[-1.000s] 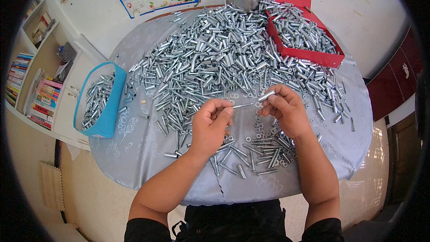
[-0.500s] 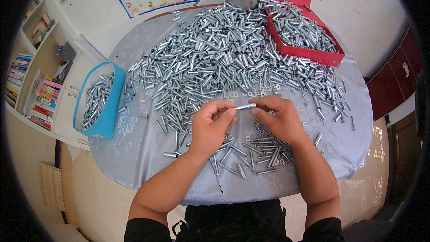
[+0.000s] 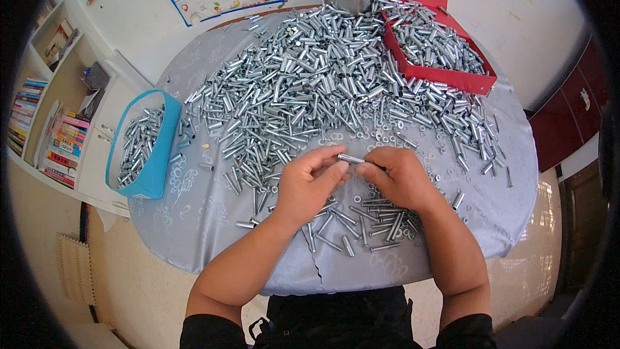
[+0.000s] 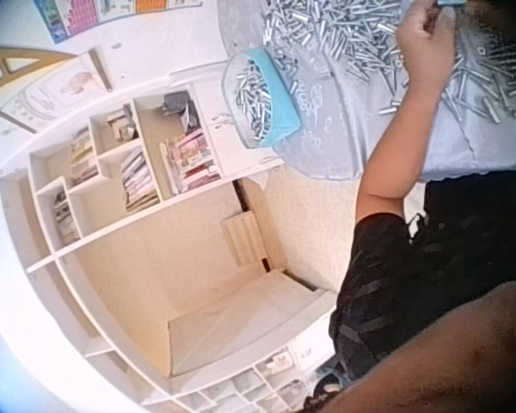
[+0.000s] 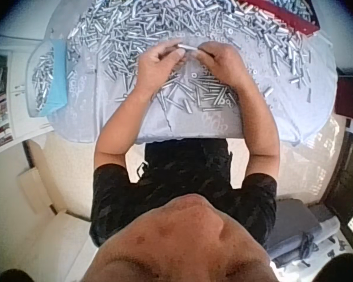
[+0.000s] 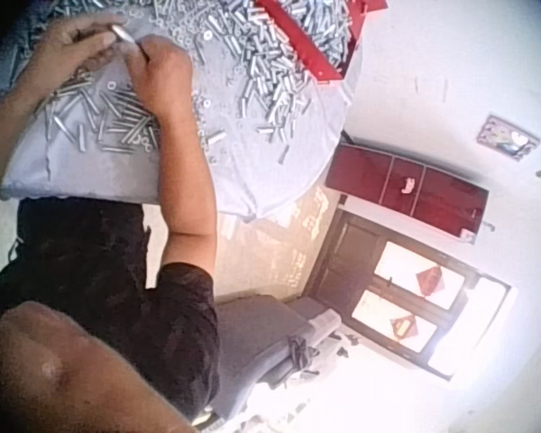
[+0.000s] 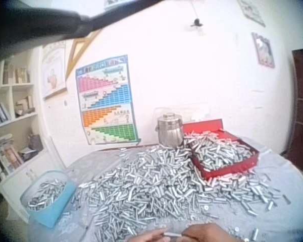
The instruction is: The person repeatedly picks up a bolt and a washer from a large pile on a table. They insert the washer onto the bolt and tighten it by hand. The assembled fasteners are placed into a red container on the table.
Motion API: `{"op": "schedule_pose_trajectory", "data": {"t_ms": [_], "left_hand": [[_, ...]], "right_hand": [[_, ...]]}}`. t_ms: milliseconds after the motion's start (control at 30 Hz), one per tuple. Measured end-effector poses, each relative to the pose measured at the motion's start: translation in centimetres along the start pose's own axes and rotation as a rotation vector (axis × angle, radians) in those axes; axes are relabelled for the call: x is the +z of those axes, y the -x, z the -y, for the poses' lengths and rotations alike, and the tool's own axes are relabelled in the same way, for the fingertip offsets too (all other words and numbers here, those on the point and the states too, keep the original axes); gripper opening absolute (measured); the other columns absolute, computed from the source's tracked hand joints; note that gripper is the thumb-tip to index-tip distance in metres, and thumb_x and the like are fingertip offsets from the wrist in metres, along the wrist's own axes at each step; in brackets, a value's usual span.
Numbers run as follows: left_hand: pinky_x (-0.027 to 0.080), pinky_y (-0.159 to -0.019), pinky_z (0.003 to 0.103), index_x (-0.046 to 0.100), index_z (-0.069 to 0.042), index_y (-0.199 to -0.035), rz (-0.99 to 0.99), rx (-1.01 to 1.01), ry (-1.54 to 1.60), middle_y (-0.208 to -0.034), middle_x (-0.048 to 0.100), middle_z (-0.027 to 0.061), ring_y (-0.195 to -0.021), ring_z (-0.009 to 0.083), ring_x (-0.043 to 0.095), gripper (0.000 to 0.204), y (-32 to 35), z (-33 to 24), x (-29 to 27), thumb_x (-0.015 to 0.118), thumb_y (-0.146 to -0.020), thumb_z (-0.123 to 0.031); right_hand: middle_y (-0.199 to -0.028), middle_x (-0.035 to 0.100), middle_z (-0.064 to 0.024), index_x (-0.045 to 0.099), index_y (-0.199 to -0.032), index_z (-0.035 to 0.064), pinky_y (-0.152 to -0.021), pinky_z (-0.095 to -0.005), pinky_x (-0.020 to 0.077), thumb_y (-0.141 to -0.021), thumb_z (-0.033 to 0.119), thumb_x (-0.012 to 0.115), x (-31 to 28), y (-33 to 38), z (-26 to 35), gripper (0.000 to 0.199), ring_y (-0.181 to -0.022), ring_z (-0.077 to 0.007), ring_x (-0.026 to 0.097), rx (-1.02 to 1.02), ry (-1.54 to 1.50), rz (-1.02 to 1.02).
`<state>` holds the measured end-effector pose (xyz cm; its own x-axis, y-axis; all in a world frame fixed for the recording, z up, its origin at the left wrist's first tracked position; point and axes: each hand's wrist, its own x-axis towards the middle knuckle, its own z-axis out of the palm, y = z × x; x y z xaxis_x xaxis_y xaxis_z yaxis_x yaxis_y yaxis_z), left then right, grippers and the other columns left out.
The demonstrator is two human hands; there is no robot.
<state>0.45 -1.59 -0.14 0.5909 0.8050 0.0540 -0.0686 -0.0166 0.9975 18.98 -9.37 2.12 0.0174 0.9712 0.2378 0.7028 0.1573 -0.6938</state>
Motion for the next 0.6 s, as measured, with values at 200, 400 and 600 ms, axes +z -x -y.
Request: {"op": "schedule_pose_trajectory", "data": {"t_ms": [200, 400, 600], "left_hand": [[0.056, -0.068, 0.028, 0.063, 0.001, -0.108, -0.128, -0.075, 0.142, -0.094, 0.07, 0.0117, -0.077, 0.0156, 0.067, 0.019, -0.5, -0.6, -0.8, 0.062, -0.09, -0.004], [0.056, -0.068, 0.029, 0.063, 0.0, -0.109, -0.142, -0.074, 0.191, -0.093, 0.069, 0.012, -0.074, 0.0155, 0.067, 0.019, -0.8, -0.3, -0.9, 0.061, -0.091, -0.007], [0.057, -0.068, 0.03, 0.063, 0.001, -0.108, -0.134, -0.094, 0.227, -0.094, 0.069, 0.0125, -0.075, 0.0155, 0.067, 0.02, -0.8, -0.5, -0.6, 0.061, -0.09, -0.006]], "right_hand": [[-0.076, 0.065, -0.0153, 0.068, -0.086, 0.0005, -0.063, -0.0371, 0.0478, -0.086, 0.013, 0.067, -0.3, -0.5, -1.4, 0.013, -0.07, -0.0301, 0.063, 0.139, -0.092, -0.419], [-0.083, 0.062, -0.0115, 0.07, -0.088, 0.0057, -0.071, -0.0398, 0.0496, -0.078, 0.01, 0.068, 0.2, -0.8, -3.6, 0.011, -0.081, -0.0311, 0.061, -0.066, 0.252, -0.288], [-0.085, 0.06, -0.0111, 0.07, -0.087, 0.0071, -0.074, -0.0411, 0.0493, -0.077, 0.011, 0.068, 0.5, -1.1, -4.4, 0.011, -0.083, -0.031, 0.06, -0.064, 0.34, -0.231]]}}
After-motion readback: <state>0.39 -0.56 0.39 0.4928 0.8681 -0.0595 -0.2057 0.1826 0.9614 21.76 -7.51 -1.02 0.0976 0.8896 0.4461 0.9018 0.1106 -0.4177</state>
